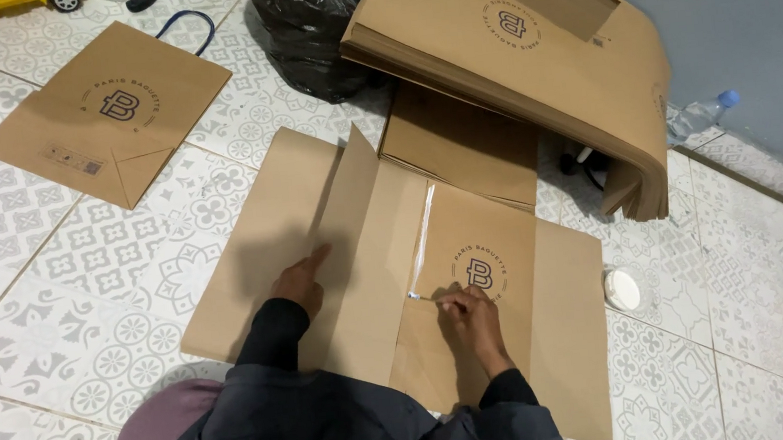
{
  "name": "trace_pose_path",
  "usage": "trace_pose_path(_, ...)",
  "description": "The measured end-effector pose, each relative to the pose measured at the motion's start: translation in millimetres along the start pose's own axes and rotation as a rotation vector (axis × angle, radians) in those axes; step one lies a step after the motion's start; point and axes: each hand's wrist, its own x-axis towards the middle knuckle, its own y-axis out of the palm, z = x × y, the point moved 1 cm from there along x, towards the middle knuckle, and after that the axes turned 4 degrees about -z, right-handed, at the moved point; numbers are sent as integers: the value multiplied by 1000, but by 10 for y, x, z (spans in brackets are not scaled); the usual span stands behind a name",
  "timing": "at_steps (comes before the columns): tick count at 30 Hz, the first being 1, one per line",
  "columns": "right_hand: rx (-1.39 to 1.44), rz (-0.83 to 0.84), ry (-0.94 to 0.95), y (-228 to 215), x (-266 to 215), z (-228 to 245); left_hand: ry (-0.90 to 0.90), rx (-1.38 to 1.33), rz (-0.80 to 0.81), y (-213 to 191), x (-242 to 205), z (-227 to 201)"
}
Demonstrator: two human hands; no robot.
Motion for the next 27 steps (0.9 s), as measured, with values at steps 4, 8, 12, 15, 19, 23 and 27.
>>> trace_pose_path(4, -14, 41, 48, 38, -69, -110, -20, -34, 1, 20, 8, 15)
trace_pose_path(8, 101, -21, 144, -63, 8, 69, -24, -48, 10, -42, -106, -76)
trace_pose_path(12, 103, -38, 176, 17, 190, 54, -24, -47, -12, 68, -115, 51)
trace_pose_path(15, 92, -34, 166, 59, 167, -4, -30, -4, -11, -64, -367, -86)
trace_pose_path(19, 100, -47, 150, 125, 112, -132, -75, -14, -23, -314, -732, -410)
trace_pose_path(23, 74, -23, 98, 162, 88, -236, -108, -102, 12, -117, -866, -219)
trace_pose_path(27, 30, 42, 80, 136, 15, -185, -74, -84, -4, 77, -987, 20)
